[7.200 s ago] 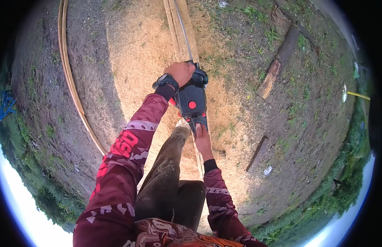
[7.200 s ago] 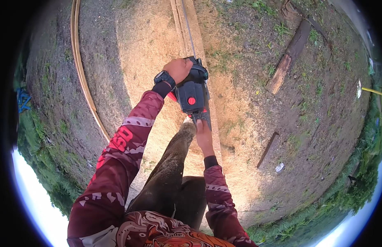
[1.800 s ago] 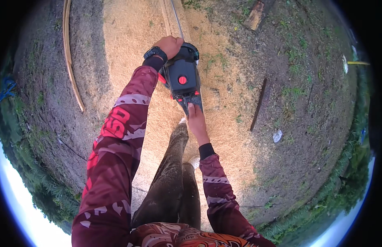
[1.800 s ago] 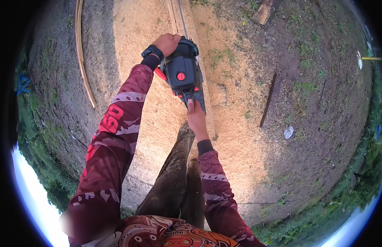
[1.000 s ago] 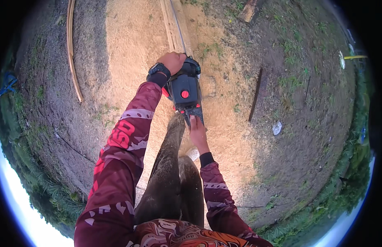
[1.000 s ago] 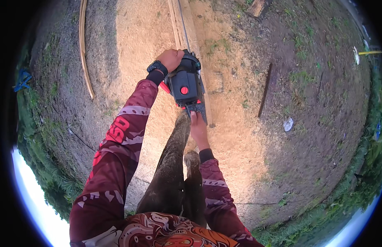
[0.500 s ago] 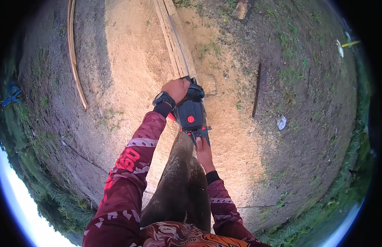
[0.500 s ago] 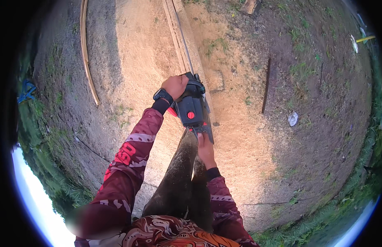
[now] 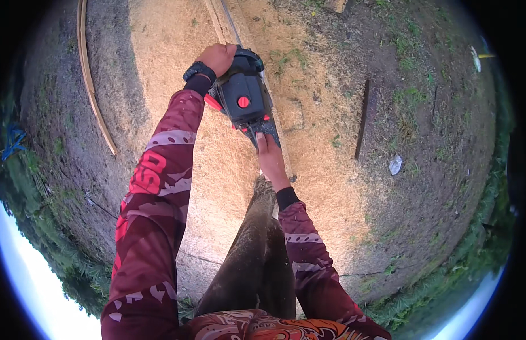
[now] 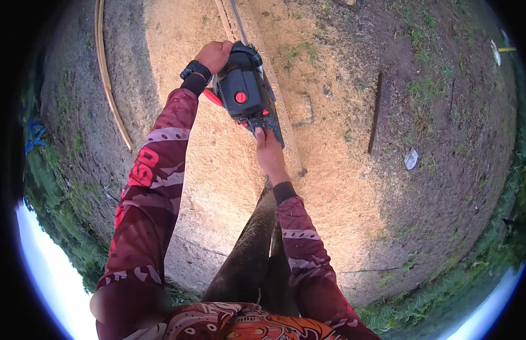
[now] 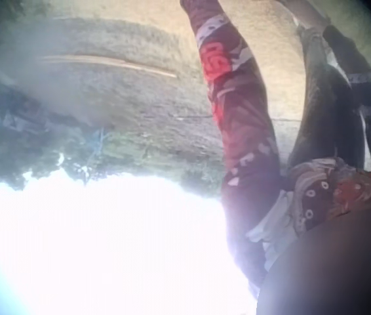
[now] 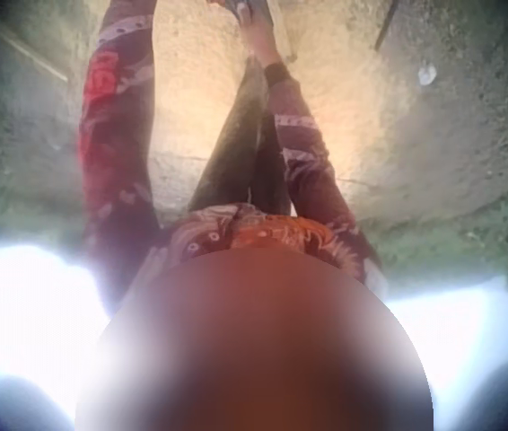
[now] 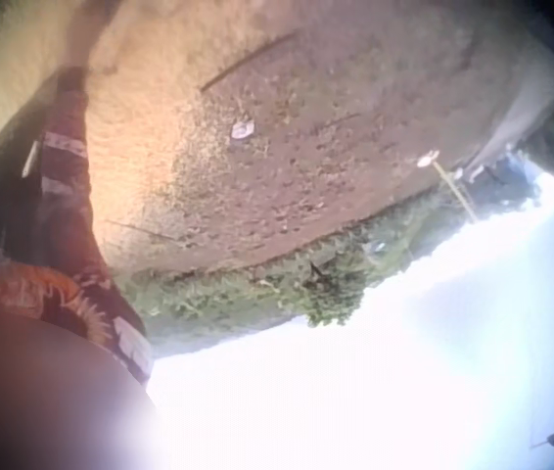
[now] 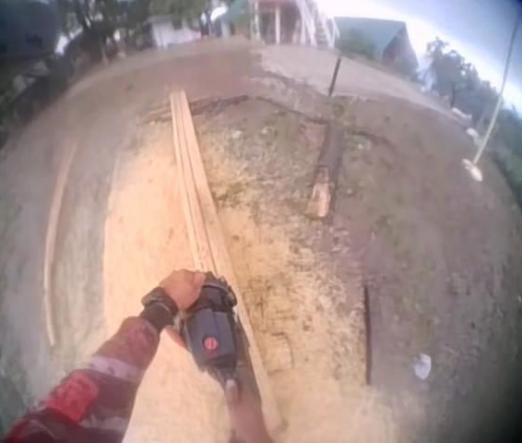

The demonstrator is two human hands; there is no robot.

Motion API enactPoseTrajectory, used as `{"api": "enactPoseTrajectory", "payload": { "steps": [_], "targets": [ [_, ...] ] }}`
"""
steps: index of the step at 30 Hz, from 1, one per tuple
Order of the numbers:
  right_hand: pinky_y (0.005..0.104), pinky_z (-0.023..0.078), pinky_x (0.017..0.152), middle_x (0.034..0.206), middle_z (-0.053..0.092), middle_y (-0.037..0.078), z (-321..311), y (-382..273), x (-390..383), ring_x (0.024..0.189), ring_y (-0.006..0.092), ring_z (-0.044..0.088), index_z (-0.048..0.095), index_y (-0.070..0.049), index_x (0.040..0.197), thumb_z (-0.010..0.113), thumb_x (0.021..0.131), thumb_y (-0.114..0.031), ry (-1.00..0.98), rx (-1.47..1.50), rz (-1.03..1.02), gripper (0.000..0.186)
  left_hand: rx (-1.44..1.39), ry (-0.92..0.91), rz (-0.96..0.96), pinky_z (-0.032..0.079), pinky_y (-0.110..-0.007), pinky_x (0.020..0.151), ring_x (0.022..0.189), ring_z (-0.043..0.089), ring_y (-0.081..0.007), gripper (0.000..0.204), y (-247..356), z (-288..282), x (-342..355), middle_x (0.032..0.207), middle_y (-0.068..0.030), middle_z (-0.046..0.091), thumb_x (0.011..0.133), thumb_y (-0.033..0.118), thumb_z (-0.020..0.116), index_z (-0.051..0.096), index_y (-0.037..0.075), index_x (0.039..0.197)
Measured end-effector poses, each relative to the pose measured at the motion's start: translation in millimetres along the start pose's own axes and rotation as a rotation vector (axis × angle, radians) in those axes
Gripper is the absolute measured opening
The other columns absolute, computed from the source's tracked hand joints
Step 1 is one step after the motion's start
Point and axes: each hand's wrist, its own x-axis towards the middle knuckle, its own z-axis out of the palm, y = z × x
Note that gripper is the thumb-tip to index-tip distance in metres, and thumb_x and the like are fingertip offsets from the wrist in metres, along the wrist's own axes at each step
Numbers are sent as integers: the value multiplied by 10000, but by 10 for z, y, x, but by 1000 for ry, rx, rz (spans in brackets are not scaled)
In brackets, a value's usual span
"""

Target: The person uses a chainsaw to cut through a long wooden plank resting on the ground.

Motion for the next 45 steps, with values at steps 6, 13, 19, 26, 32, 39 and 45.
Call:
{"api": "enactPoseTrajectory", "payload": {
  "steps": [6,13,19,26,32,39,45],
  "targets": [
    [525,466,754,867,665,257,41,-343,186,856,472,639,618,12,1115,392,1051,-505,137,-71,-147,568,111,6,82,553,-542,773,869,677,-465,256,-261,-142,378,934,-270,685,973,248,433,606,62,1011],
    [506,473,740,888,660,265,-103,-77,-273,850,466,638,605,1,1135,387,1055,-512,60,-38,-3,563,-68,-22,38,518,-537,765,871,648,-488,295,126,-66,-95,940,-281,669,993,271,403,587,41,982],
    [467,476,702,831,649,224,-124,114,-615,769,392,646,602,-2,1131,392,1058,-504,93,-87,-49,549,-126,-17,-69,507,-551,787,877,642,-499,369,327,5,-430,969,-299,670,987,320,402,604,13,967],
    [435,473,652,749,607,163,-185,432,-873,670,311,622,604,-6,1103,404,1056,-513,56,-26,-50,547,-19,-13,50,523,-554,760,854,641,-503,300,530,66,-696,890,-300,659,987,262,408,558,5,949],
    [388,480,628,769,609,145,-243,822,-1299,646,252,614,608,-10,1097,409,1064,-494,81,-44,-41,524,-115,-94,-107,531,-540,830,949,665,-454,341,898,253,-1156,996,-260,685,999,305,393,639,73,1042],
    [586,452,795,973,647,326,-322,1218,-1803,954,549,590,565,-21,1115,403,1059,-474,22,37,-2,485,-58,-5,25,529,-561,759,846,650,-493,276,1167,517,-1692,903,-278,669,988,247,406,568,29,943],
    [370,476,634,802,602,129,-344,1664,-2162,663,224,587,609,-3,1168,427,1066,-471,66,15,-48,512,-160,-106,-169,539,-538,849,984,673,-433,390,1578,548,-2113,1049,-229,700,993,366,401,671,86,1026]
  ]
}}
